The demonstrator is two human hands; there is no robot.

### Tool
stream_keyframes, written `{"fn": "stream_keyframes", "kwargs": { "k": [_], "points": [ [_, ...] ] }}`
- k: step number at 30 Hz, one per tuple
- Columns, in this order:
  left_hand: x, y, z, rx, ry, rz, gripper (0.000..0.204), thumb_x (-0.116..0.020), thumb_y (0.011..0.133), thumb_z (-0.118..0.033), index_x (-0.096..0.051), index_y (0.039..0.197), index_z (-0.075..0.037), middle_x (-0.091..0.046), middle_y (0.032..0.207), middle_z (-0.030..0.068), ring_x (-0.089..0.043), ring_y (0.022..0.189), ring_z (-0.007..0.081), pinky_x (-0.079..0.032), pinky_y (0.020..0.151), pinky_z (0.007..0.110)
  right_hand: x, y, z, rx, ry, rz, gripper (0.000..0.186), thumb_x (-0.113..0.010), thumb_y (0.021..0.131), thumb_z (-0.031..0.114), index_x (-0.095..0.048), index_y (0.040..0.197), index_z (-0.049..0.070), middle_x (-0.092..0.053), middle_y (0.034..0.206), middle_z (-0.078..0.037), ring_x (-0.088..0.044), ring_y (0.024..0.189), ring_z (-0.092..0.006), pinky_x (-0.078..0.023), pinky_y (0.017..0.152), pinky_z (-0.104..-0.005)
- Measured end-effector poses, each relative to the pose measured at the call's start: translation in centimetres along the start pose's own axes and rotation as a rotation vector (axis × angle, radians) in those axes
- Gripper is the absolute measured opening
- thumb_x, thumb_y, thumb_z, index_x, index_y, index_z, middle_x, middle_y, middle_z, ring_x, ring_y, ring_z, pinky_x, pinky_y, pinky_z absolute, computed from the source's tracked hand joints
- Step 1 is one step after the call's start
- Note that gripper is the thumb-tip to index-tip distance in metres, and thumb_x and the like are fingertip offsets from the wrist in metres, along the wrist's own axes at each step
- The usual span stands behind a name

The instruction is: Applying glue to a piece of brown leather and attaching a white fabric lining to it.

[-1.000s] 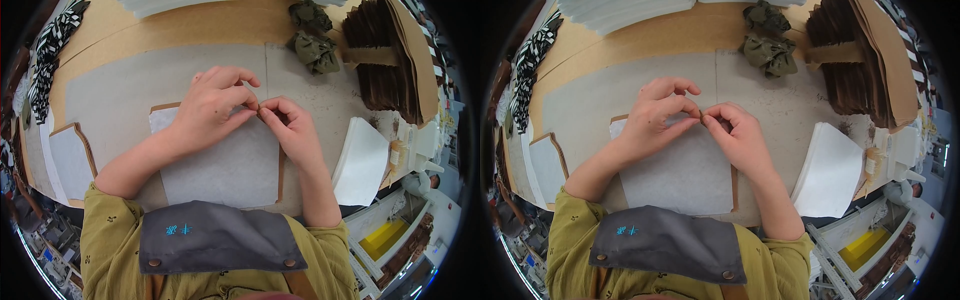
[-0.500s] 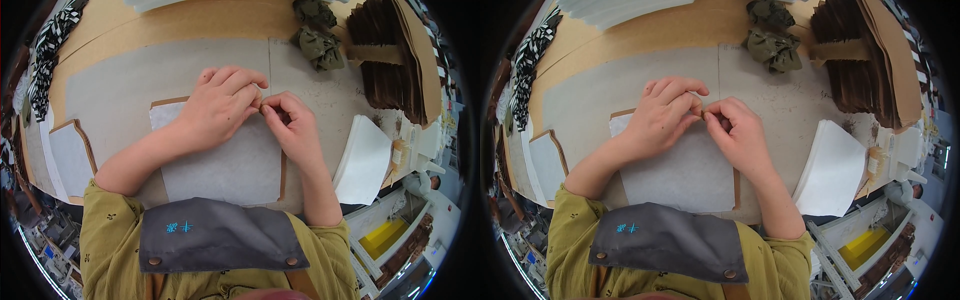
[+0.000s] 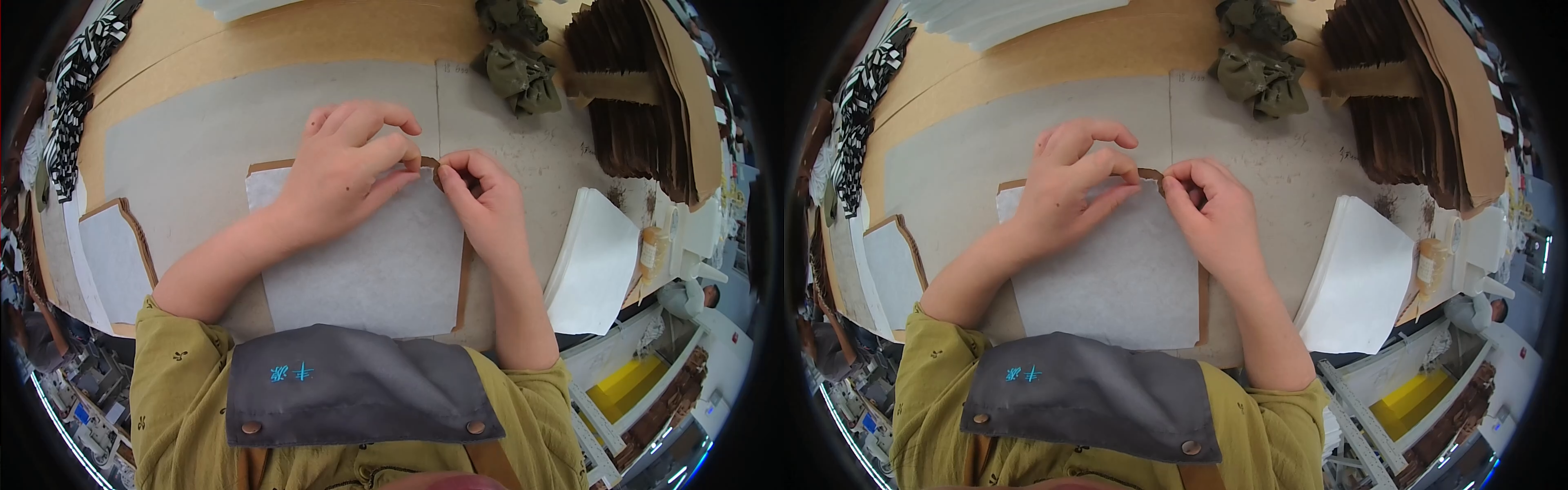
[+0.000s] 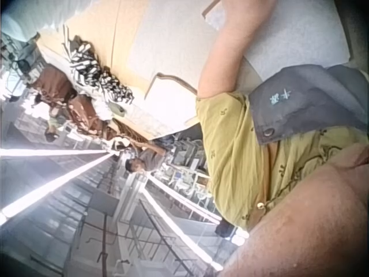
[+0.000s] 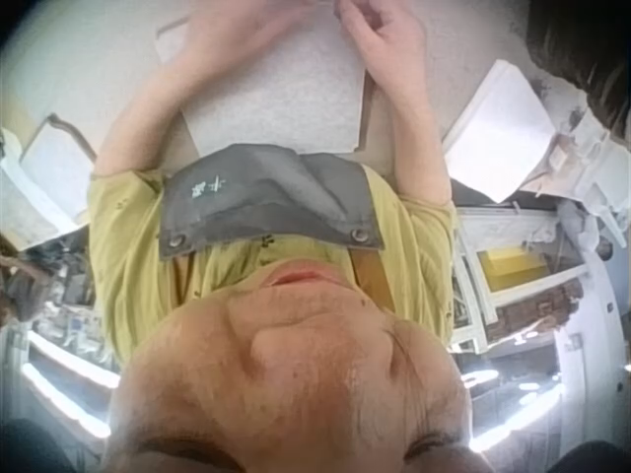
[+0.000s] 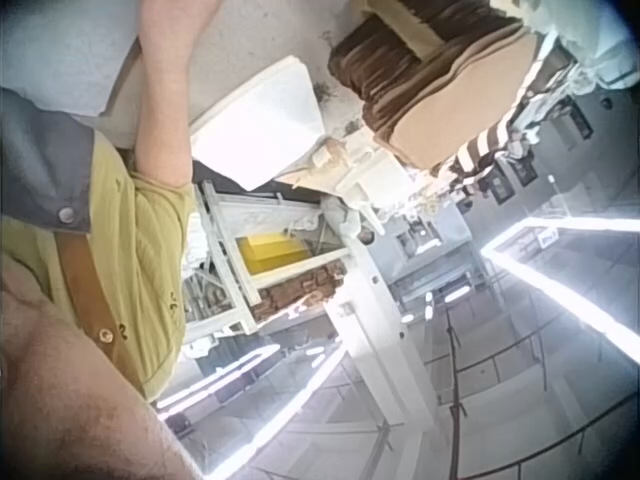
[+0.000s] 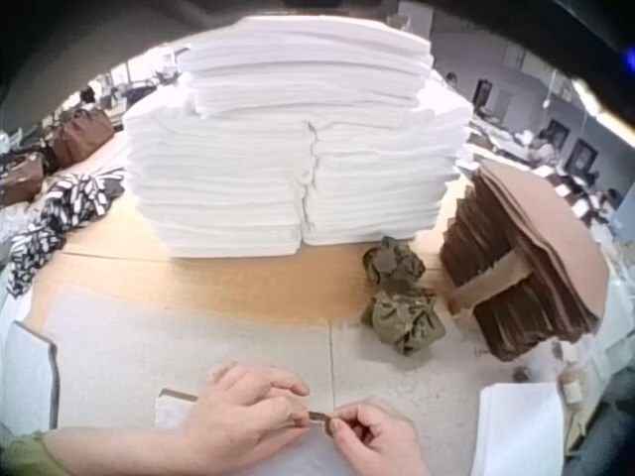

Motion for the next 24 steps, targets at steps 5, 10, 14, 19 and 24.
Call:
{"fn": "stream_keyframes", "kwargs": {
  "k": [5, 10, 14, 19, 24],
  "points": [
    [-0.36, 0.28, -0.51, 0.005, -0.029, -0.036, 0.023, -0.084, 0.075, -0.010, -0.069, 0.091, -0.019, -0.063, 0.126, -0.0013, -0.057, 0.115, 0.0235, -0.038, 0.098, 0.042, 0.25, -0.14, 0.23, -0.069, 0.105, 0.075, 0.012, -0.068, 0.096, 0.012, -0.070, 0.099, 0.001, -0.063, 0.092, -0.001, -0.055, 0.077, -0.0084, -0.045, 0.069, -0.0246],
    [-0.30, 0.45, -0.68, -0.007, -0.029, -0.042, 0.024, -0.085, 0.074, -0.010, -0.070, 0.091, -0.019, -0.063, 0.127, -0.0016, -0.057, 0.116, 0.0240, -0.038, 0.098, 0.042, 0.14, -0.22, 0.02, -0.020, 0.141, 0.127, 0.011, -0.067, 0.096, 0.011, -0.070, 0.100, 0.001, -0.063, 0.092, -0.002, -0.056, 0.078, -0.0093, -0.045, 0.069, -0.0250],
    [-0.12, 0.60, -0.86, -0.023, -0.012, -0.033, 0.023, -0.085, 0.073, -0.009, -0.069, 0.089, -0.018, -0.064, 0.127, -0.0022, -0.058, 0.116, 0.0243, -0.038, 0.097, 0.042, 0.23, -0.34, 0.24, 0.030, 0.089, 0.119, 0.010, -0.067, 0.095, 0.010, -0.070, 0.100, 0.001, -0.063, 0.092, -0.003, -0.056, 0.077, -0.0099, -0.046, 0.069, -0.0255],
    [0.09, 0.50, -0.86, -0.037, 0.009, -0.030, 0.022, -0.083, 0.073, -0.010, -0.067, 0.086, -0.017, -0.065, 0.127, -0.0028, -0.058, 0.116, 0.0242, -0.038, 0.096, 0.042, -0.12, -0.33, 0.44, 0.131, 0.022, 0.113, 0.008, -0.068, 0.093, 0.006, -0.069, 0.099, 0.001, -0.062, 0.088, -0.004, -0.057, 0.072, -0.0122, -0.046, 0.065, -0.0269],
    [-0.23, 0.55, -0.95, -0.073, 0.059, 0.004, 0.018, -0.078, 0.078, -0.010, -0.064, 0.088, -0.016, -0.065, 0.126, -0.0047, -0.059, 0.118, 0.0222, -0.036, 0.098, 0.044, -0.23, -0.39, 0.75, 0.182, -0.059, 0.086, 0.006, -0.068, 0.092, 0.004, -0.068, 0.097, 0.001, -0.062, 0.086, -0.007, -0.058, 0.071, -0.0149, -0.047, 0.064, -0.0286]
  ]
}}
Point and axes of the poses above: each hand's wrist, its own y-axis towards the middle knuckle, its own x-axis out of the back of the hand, z = x × y, the point moved 1 cm from there along y, towards the middle knuckle
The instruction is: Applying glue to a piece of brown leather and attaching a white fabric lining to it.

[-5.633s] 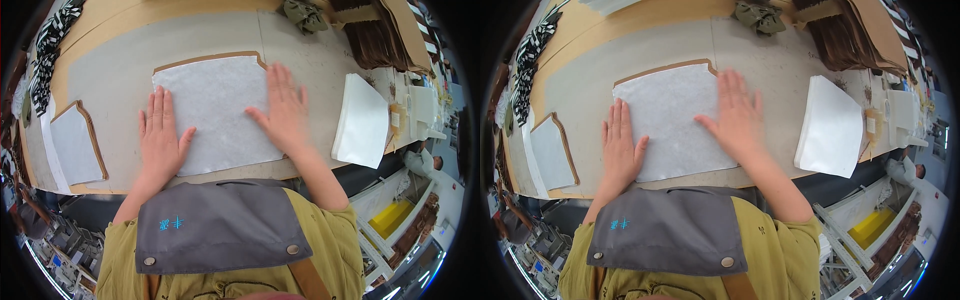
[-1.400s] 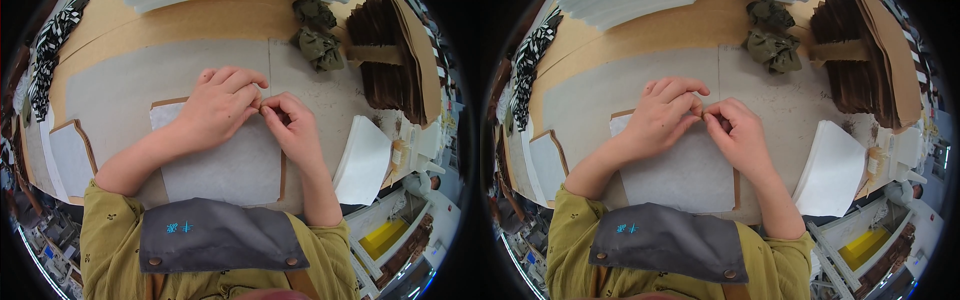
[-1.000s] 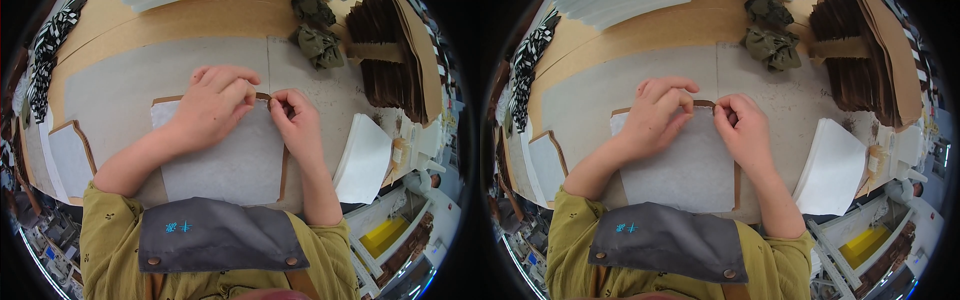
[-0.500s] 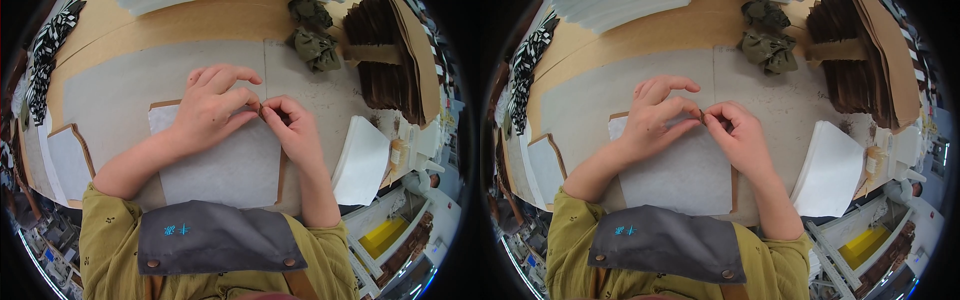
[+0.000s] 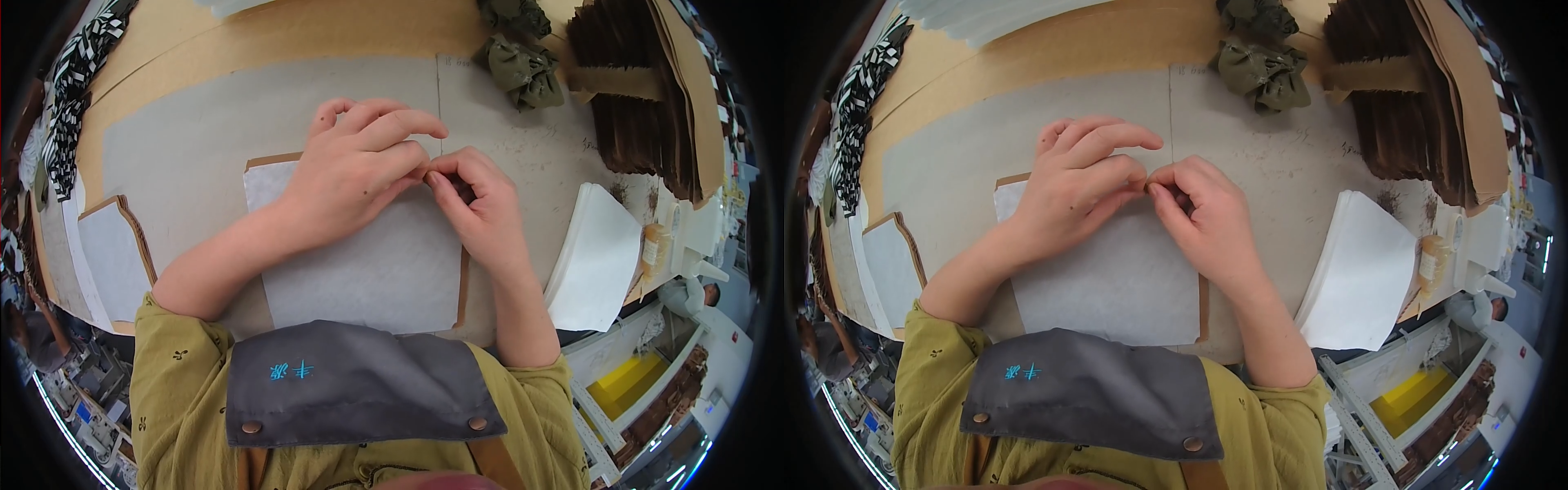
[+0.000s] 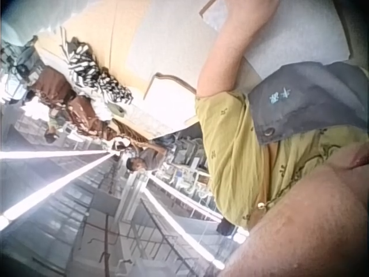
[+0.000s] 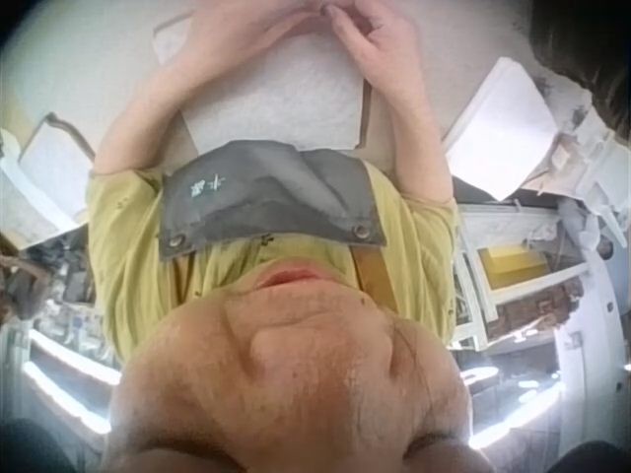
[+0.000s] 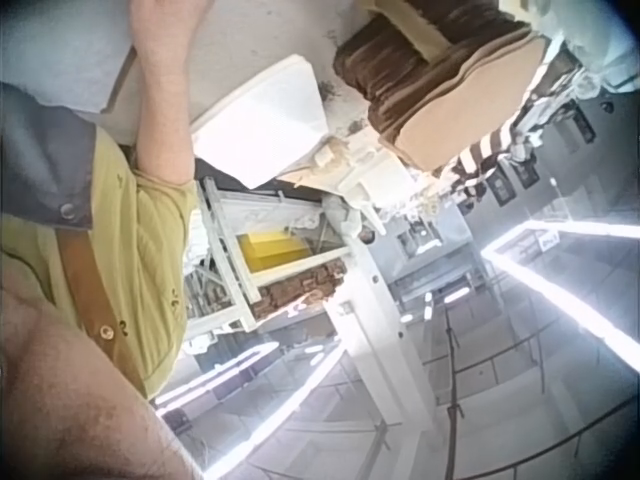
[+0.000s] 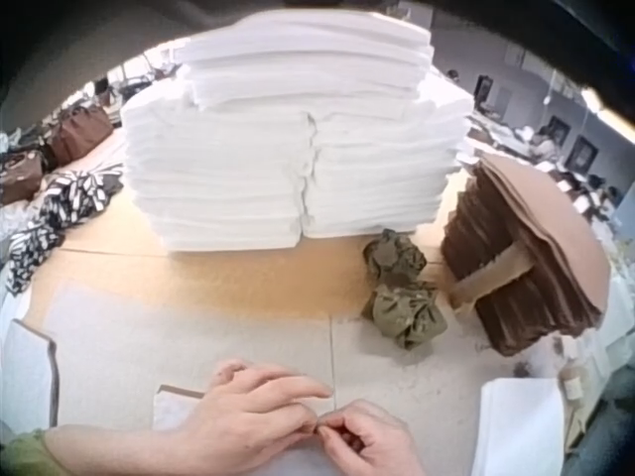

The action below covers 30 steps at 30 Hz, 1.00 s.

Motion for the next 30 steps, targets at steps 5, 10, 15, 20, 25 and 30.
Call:
{"fn": "stream_keyframes", "kwargs": {
  "k": [5, 10, 15, 20, 25, 30],
  "points": [
    [-0.5, -0.2, 0.1, -0.030, 0.029, 0.010, 0.018, -0.077, 0.080, -0.009, -0.063, 0.090, -0.016, -0.064, 0.126, -0.0060, -0.058, 0.122, 0.0205, -0.035, 0.099, 0.045, -0.3, 0.0, -0.1, 0.005, -0.023, -0.037, 0.005, -0.068, 0.091, 0.004, -0.067, 0.096, 0.001, -0.062, 0.086, -0.008, -0.061, 0.072, -0.0183, -0.049, 0.065, -0.0304],
    [-0.7, -0.5, 0.1, -0.049, 0.048, 0.007, 0.019, -0.077, 0.081, -0.009, -0.061, 0.088, -0.016, -0.064, 0.126, -0.0058, -0.056, 0.127, 0.0197, -0.035, 0.103, 0.046, -0.3, 0.0, -0.1, -0.040, -0.076, -0.073, 0.006, -0.068, 0.091, 0.005, -0.067, 0.094, 0.000, -0.063, 0.087, -0.008, -0.062, 0.073, -0.0178, -0.051, 0.067, -0.0301],
    [0.4, -0.7, 0.6, -0.060, -0.008, 0.190, 0.026, -0.077, 0.081, -0.006, -0.056, 0.094, -0.016, -0.061, 0.129, -0.0045, -0.051, 0.137, 0.0223, -0.030, 0.113, 0.052, -0.1, 0.0, -0.6, -0.110, -0.061, -0.116, 0.006, -0.068, 0.091, 0.005, -0.066, 0.094, 0.000, -0.064, 0.087, -0.007, -0.062, 0.072, -0.0151, -0.051, 0.067, -0.0290],
    [1.3, -0.4, 1.3, 0.059, -0.220, 0.194, 0.032, -0.077, 0.082, -0.005, -0.057, 0.104, -0.015, -0.061, 0.130, 0.0015, -0.052, 0.137, 0.0257, -0.029, 0.115, 0.053, 0.1, 0.1, -0.5, -0.138, -0.091, -0.116, 0.008, -0.067, 0.092, 0.006, -0.066, 0.096, 0.000, -0.064, 0.088, -0.007, -0.062, 0.072, -0.0154, -0.051, 0.067, -0.0298],
    [0.4, -0.7, 2.3, 0.170, -0.238, 0.061, 0.036, -0.078, 0.084, -0.007, -0.062, 0.114, -0.014, -0.062, 0.128, 0.0046, -0.058, 0.123, 0.0268, -0.035, 0.109, 0.046, 0.2, 0.1, -1.3, -0.040, -0.156, -0.181, 0.011, -0.062, 0.097, 0.006, -0.067, 0.104, 0.000, -0.066, 0.090, -0.010, -0.064, 0.077, -0.0196, -0.052, 0.071, -0.0323],
    [-0.1, -0.5, 1.6, 0.044, -0.051, 0.141, 0.029, -0.079, 0.084, -0.015, -0.071, 0.112, -0.019, -0.061, 0.130, 0.0024, -0.058, 0.114, 0.0260, -0.039, 0.101, 0.043, 0.8, -0.4, -0.3, -0.149, -0.039, -0.178, 0.013, -0.061, 0.097, 0.005, -0.067, 0.108, 0.001, -0.065, 0.099, -0.011, -0.065, 0.082, -0.0219, -0.052, 0.073, -0.0333]
  ]
}}
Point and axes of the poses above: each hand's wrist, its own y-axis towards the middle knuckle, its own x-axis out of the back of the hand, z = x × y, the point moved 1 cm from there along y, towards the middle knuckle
